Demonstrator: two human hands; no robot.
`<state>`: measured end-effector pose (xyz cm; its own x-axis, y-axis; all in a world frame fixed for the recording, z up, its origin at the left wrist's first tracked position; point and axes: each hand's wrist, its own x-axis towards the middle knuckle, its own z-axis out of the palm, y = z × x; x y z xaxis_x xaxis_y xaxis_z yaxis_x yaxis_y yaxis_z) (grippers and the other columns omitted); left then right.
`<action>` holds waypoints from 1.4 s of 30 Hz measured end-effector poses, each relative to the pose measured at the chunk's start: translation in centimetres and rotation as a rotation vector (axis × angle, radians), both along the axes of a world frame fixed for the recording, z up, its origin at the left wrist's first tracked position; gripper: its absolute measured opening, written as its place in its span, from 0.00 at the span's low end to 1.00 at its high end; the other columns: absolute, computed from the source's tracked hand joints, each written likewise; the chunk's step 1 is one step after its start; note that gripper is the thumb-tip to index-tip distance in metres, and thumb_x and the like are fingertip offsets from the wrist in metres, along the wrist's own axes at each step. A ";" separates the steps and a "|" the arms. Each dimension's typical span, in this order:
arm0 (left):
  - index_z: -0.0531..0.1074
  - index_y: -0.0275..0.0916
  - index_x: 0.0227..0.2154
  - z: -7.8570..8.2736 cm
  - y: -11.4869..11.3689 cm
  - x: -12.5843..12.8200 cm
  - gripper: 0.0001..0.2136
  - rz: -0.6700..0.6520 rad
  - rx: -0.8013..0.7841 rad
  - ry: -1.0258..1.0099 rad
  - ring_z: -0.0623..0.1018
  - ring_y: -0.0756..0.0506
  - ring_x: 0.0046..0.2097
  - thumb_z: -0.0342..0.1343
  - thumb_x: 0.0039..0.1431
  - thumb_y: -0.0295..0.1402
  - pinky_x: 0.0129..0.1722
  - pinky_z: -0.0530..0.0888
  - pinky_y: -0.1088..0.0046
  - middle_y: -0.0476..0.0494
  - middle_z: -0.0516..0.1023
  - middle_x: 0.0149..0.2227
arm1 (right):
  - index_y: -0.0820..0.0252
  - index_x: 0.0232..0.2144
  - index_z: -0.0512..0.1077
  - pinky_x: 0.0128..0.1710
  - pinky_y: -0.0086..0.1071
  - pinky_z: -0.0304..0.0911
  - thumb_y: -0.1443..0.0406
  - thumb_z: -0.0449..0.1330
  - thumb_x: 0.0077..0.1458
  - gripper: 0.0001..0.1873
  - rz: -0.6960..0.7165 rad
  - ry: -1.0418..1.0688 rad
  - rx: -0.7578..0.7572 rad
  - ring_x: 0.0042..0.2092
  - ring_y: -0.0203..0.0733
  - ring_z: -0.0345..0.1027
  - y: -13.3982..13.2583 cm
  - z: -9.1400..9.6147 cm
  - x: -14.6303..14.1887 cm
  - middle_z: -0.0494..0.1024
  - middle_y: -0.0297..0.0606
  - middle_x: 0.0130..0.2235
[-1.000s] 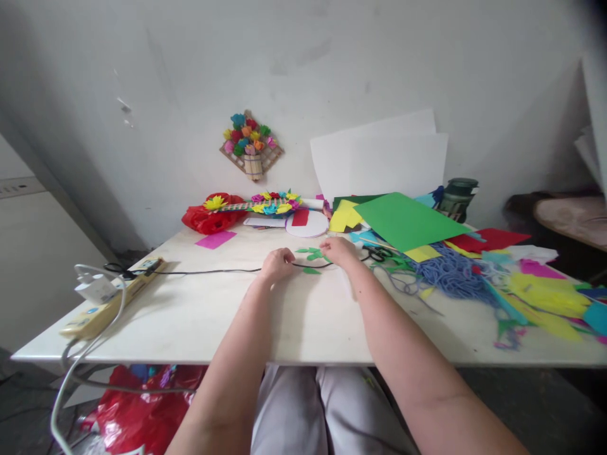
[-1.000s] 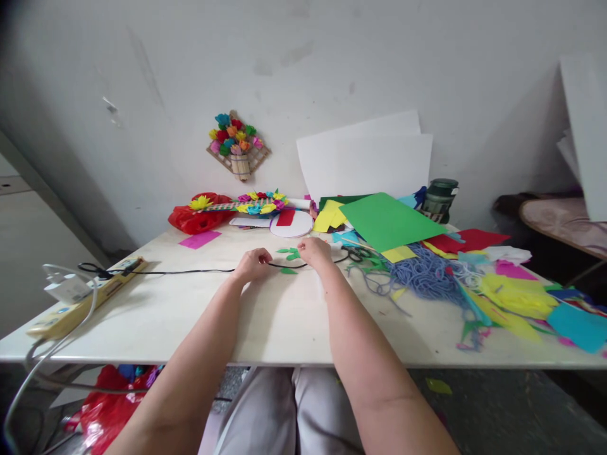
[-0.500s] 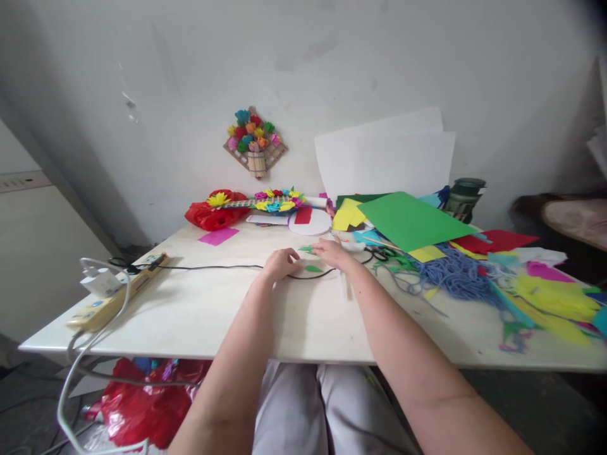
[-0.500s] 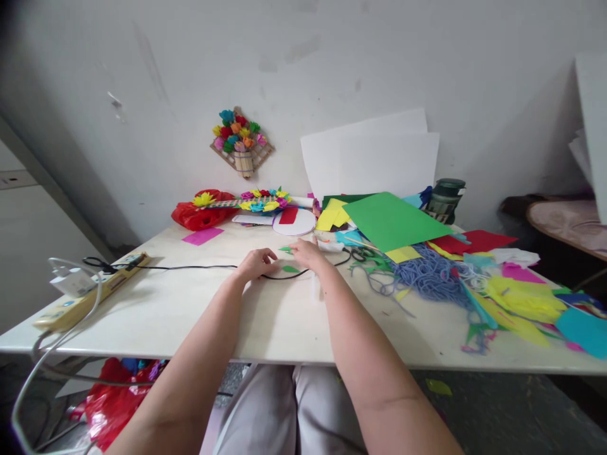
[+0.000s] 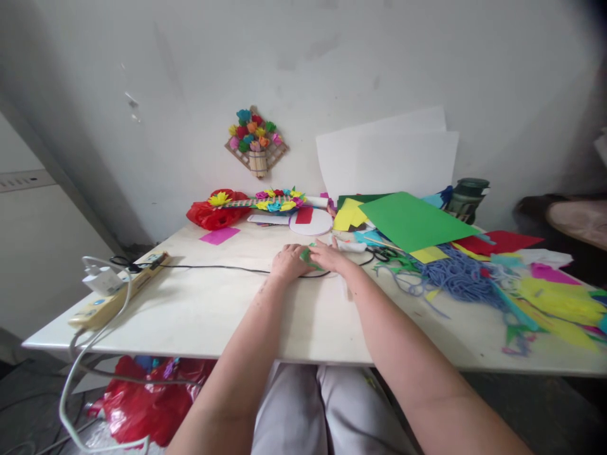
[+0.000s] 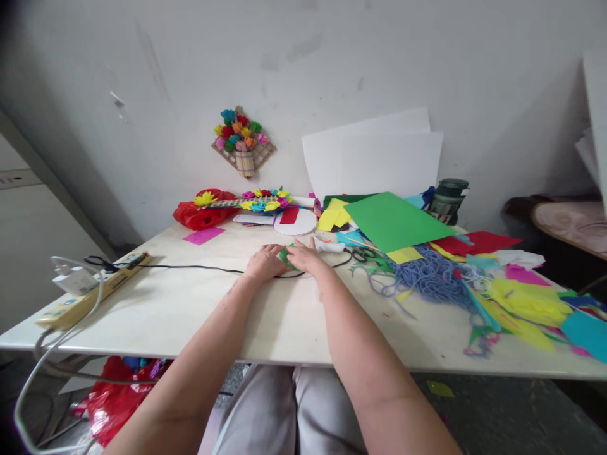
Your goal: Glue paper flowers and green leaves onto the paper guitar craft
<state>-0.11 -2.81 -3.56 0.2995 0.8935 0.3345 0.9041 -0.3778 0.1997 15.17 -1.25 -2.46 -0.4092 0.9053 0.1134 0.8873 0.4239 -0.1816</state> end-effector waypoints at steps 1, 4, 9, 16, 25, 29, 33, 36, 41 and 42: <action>0.64 0.47 0.52 -0.2 0.2 0.0 0.28 0.024 0.003 -0.013 0.64 0.42 0.56 0.58 0.46 0.46 0.51 0.66 0.66 0.46 0.67 0.54 | 0.53 0.53 0.64 0.60 0.56 0.24 0.67 0.42 0.57 0.24 -0.006 0.026 0.027 0.63 0.43 0.44 0.0 0.1 0.2 0.67 0.36 0.56; 0.61 0.45 0.55 -0.7 0.7 -0.2 0.27 0.079 -0.014 -0.044 0.64 0.43 0.56 0.55 0.50 0.42 0.52 0.65 0.65 0.46 0.66 0.56 | 0.55 0.50 0.68 0.60 0.54 0.21 0.68 0.44 0.55 0.23 -0.079 0.020 0.166 0.63 0.43 0.47 -0.4 0.7 1.1 0.72 0.38 0.51; 0.59 0.41 0.57 -1.0 0.8 -0.2 0.28 0.029 -0.035 -0.008 0.58 0.42 0.61 0.52 0.53 0.42 0.57 0.58 0.66 0.43 0.60 0.60 | 0.62 0.38 0.76 0.59 0.51 0.18 0.69 0.50 0.50 0.17 -0.136 -0.159 0.227 0.59 0.49 0.55 -1.7 1.5 0.7 0.78 0.46 0.40; 0.61 0.40 0.55 -0.8 0.3 0.1 0.26 -0.029 -0.062 0.010 0.67 0.43 0.55 0.50 0.54 0.43 0.54 0.61 0.68 0.41 0.68 0.54 | 0.57 0.51 0.67 0.60 0.51 0.30 0.72 0.46 0.51 0.26 -0.078 0.134 -0.035 0.53 0.44 0.64 -1.6 1.4 -1.5 0.76 0.40 0.47; 0.57 0.38 0.58 -1.2 0.6 0.2 0.40 0.011 -0.131 -0.058 0.60 0.39 0.60 0.55 0.44 0.54 0.57 0.57 0.68 0.38 0.61 0.59 | 0.63 0.60 0.53 0.59 0.56 0.21 0.70 0.44 0.53 0.30 -0.166 0.080 0.072 0.65 0.44 0.39 0.1 -0.4 0.1 0.65 0.42 0.57; 0.56 0.36 0.58 -1.3 0.6 0.7 0.38 0.035 -0.133 -0.055 0.61 0.40 0.59 0.53 0.47 0.52 0.56 0.57 0.67 0.35 0.62 0.58 | 0.66 0.60 0.52 0.59 0.56 0.17 0.63 0.41 0.58 0.29 -0.147 -0.030 0.072 0.65 0.45 0.35 0.4 -1.4 -0.5 0.63 0.44 0.58; 0.60 0.36 0.56 -1.0 0.7 0.8 0.27 0.149 -0.088 -0.039 0.66 0.41 0.56 0.50 0.54 0.40 0.54 0.59 0.67 0.36 0.69 0.53 | 0.61 0.61 0.52 0.59 0.56 0.17 0.61 0.40 0.59 0.28 -0.046 -0.042 0.030 0.65 0.43 0.38 0.1 -1.2 -1.2 0.60 0.41 0.60; 0.63 0.37 0.54 -1.0 0.7 0.6 0.24 0.207 -0.064 -0.030 0.68 0.41 0.53 0.49 0.54 0.37 0.53 0.60 0.66 0.36 0.72 0.50 | 0.55 0.60 0.53 0.60 0.55 0.21 0.61 0.41 0.59 0.26 0.058 0.040 -0.009 0.64 0.42 0.42 -0.1 -0.7 -1.4 0.57 0.36 0.62; 0.59 0.41 0.57 -1.2 0.9 0.6 0.30 0.154 -0.053 -0.010 0.58 0.39 0.61 0.47 0.53 0.50 0.58 0.53 0.59 0.38 0.60 0.60 | 0.55 0.56 0.59 0.60 0.53 0.27 0.67 0.42 0.58 0.24 -0.110 0.115 0.162 0.61 0.42 0.50 -0.1 -0.7 -0.7 0.64 0.39 0.58; 0.58 0.43 0.58 -1.2 1.1 0.6 0.31 0.122 -0.071 0.006 0.55 0.38 0.62 0.47 0.53 0.52 0.59 0.51 0.57 0.40 0.56 0.62 | 0.55 0.55 0.61 0.60 0.53 0.29 0.67 0.42 0.58 0.24 -0.154 0.135 0.198 0.60 0.43 0.53 -0.2 -0.7 -0.5 0.66 0.40 0.57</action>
